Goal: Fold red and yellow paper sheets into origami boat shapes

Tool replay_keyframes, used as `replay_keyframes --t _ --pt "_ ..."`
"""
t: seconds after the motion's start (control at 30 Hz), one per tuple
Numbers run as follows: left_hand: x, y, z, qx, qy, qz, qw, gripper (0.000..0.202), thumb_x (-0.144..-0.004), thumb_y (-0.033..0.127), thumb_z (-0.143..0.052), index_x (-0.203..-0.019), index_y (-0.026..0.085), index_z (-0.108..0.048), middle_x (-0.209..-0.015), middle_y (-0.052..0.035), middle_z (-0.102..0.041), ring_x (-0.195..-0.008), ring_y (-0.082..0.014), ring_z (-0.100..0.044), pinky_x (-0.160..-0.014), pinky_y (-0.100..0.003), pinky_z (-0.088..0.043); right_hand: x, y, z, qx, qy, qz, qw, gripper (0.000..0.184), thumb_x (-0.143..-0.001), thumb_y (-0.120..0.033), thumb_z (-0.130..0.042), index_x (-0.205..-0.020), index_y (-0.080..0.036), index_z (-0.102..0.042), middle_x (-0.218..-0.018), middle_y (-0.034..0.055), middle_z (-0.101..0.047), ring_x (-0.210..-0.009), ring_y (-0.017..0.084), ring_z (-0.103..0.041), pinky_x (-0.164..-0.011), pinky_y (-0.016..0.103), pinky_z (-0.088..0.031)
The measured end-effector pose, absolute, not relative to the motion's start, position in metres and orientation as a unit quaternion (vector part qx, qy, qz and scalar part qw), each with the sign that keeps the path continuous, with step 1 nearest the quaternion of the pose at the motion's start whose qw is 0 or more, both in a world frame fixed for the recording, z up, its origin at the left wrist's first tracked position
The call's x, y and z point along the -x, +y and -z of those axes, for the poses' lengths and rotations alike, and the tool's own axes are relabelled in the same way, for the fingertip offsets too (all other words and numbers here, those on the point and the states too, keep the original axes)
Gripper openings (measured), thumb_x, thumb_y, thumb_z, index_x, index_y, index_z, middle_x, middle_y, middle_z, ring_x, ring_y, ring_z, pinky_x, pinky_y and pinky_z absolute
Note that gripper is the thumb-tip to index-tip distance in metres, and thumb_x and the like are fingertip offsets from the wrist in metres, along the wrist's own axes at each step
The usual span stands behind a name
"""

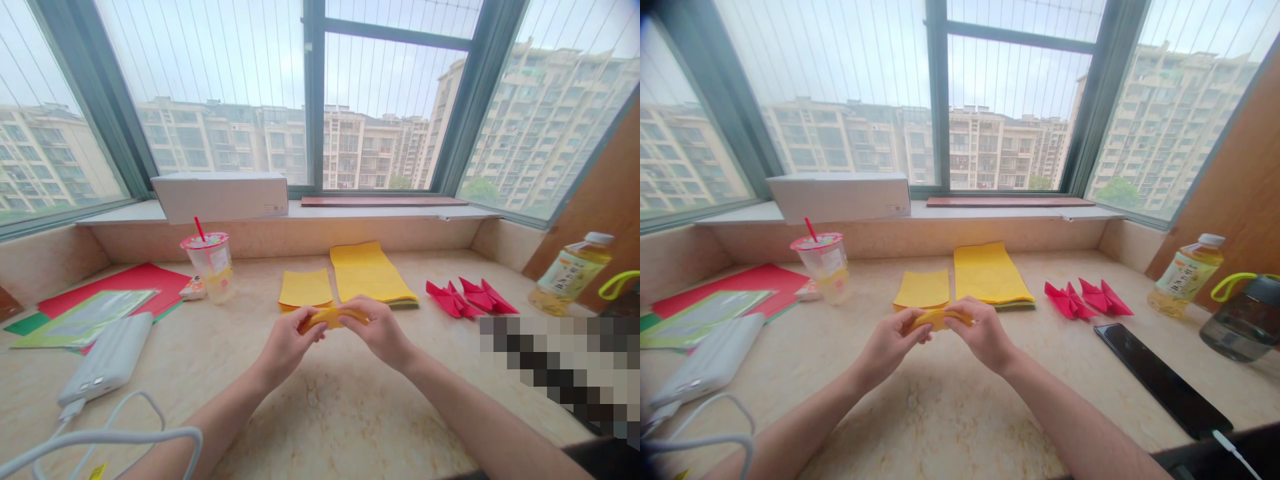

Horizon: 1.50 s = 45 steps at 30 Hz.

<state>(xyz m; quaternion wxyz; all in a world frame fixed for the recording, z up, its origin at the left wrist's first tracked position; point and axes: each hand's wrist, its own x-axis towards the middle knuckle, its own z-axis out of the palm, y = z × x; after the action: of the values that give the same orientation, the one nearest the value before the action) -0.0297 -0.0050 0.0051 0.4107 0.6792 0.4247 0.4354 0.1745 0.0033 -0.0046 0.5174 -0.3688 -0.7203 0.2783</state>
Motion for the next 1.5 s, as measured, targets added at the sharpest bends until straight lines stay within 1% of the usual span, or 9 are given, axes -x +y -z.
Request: replay_keyframes --t 0.17,0.37,0.57,0.77,0.9,1.03,1.13,1.33,1.5 --pt "0.032 -0.006 -0.010 -0.705 0.421 -0.416 0.391 0.023 -0.082 0.039 -0.066 -0.084 0.015 -0.067 -0.072 -0.0044 -0.069 -0.065 -0.0166 -0.064 -0.062 -0.026 -0.048 -0.175 0.005 0.009 0.375 -0.685 -0.310 0.542 0.043 -0.081 -0.032 -0.073 -0.122 -0.023 -0.063 -0.082 0.0003 -0.069 -0.077 0.017 -0.067 -0.076 0.031 -0.055" --pt "0.031 -0.008 -0.005 -0.758 0.391 -0.337 0.398 0.025 -0.087 0.037 -0.059 -0.078 0.017 -0.071 -0.072 -0.0030 -0.069 -0.056 -0.0139 -0.062 -0.053 -0.022 -0.046 -0.175 -0.002 0.004 0.344 -0.729 -0.303 0.509 0.032 -0.081 -0.031 -0.074 -0.112 -0.024 -0.070 -0.086 0.0020 -0.076 -0.076 0.017 -0.071 -0.077 0.031 -0.056" --pt "0.032 -0.006 -0.005 -0.753 0.394 -0.321 0.418 0.025 -0.086 0.036 -0.062 -0.074 0.017 -0.073 -0.072 -0.0040 -0.072 -0.047 -0.0126 -0.061 -0.047 -0.022 -0.045 -0.176 -0.002 -0.002 0.374 -0.708 -0.283 0.527 0.015 -0.080 -0.035 -0.075 -0.081 -0.021 -0.077 -0.078 0.0036 -0.077 -0.070 0.018 -0.071 -0.069 0.029 -0.056" --pt "0.035 -0.003 0.002 -0.735 0.373 -0.354 0.443 0.031 -0.090 0.042 -0.056 -0.087 0.017 -0.075 -0.069 -0.0051 -0.071 -0.038 -0.0102 -0.055 -0.040 -0.021 -0.040 -0.180 0.000 -0.007 0.382 -0.691 -0.283 0.545 0.019 -0.081 -0.039 -0.074 -0.088 -0.022 -0.078 -0.085 0.0040 -0.078 -0.078 0.020 -0.072 -0.077 0.033 -0.056" --pt "0.037 -0.003 0.002 -0.745 0.372 -0.344 0.433 0.031 -0.090 0.041 -0.056 -0.084 0.018 -0.076 -0.066 -0.0044 -0.069 -0.041 -0.0111 -0.054 -0.043 -0.022 -0.041 -0.182 0.002 -0.007 0.375 -0.711 -0.301 0.513 0.025 -0.084 -0.044 -0.070 -0.086 -0.020 -0.078 -0.081 0.0042 -0.077 -0.074 0.019 -0.071 -0.072 0.031 -0.056" --pt "0.036 -0.007 -0.006 -0.820 0.365 -0.328 0.293 0.024 -0.088 0.035 -0.059 -0.077 0.019 -0.073 -0.063 -0.0018 -0.065 -0.057 -0.0141 -0.056 -0.056 -0.021 -0.041 -0.180 -0.002 -0.005 0.336 -0.754 -0.254 0.504 0.021 -0.086 -0.040 -0.068 -0.084 -0.021 -0.078 -0.076 0.0031 -0.076 -0.067 0.016 -0.069 -0.066 0.027 -0.053" --pt "0.036 -0.008 -0.007 -0.846 0.370 -0.307 0.229 0.018 -0.086 0.031 -0.062 -0.076 0.020 -0.072 -0.065 -0.0009 -0.066 -0.058 -0.0144 -0.055 -0.056 -0.022 -0.038 -0.179 -0.006 -0.006 0.318 -0.782 -0.207 0.494 0.018 -0.088 -0.036 -0.067 -0.086 -0.023 -0.078 -0.077 0.0030 -0.076 -0.068 0.015 -0.068 -0.066 0.026 -0.051" --pt "0.038 -0.004 -0.004 -0.829 0.373 -0.301 0.287 0.023 -0.087 0.034 -0.061 -0.073 0.021 -0.074 -0.058 -0.0004 -0.068 -0.052 -0.0152 -0.059 -0.054 -0.022 -0.041 -0.180 -0.001 -0.004 0.313 -0.802 -0.182 0.475 0.019 -0.089 -0.039 -0.066 -0.093 -0.024 -0.078 -0.081 0.0038 -0.077 -0.071 0.017 -0.069 -0.070 0.027 -0.052" --pt "0.038 -0.007 -0.014 -0.795 0.399 -0.348 0.297 0.025 -0.087 0.035 -0.060 -0.071 0.021 -0.073 -0.059 -0.0006 -0.067 -0.051 -0.0145 -0.060 -0.052 -0.022 -0.045 -0.179 0.000 -0.004 0.334 -0.776 -0.183 0.503 0.024 -0.091 -0.040 -0.063 -0.086 -0.021 -0.077 -0.076 0.0041 -0.076 -0.067 0.016 -0.068 -0.066 0.027 -0.052"
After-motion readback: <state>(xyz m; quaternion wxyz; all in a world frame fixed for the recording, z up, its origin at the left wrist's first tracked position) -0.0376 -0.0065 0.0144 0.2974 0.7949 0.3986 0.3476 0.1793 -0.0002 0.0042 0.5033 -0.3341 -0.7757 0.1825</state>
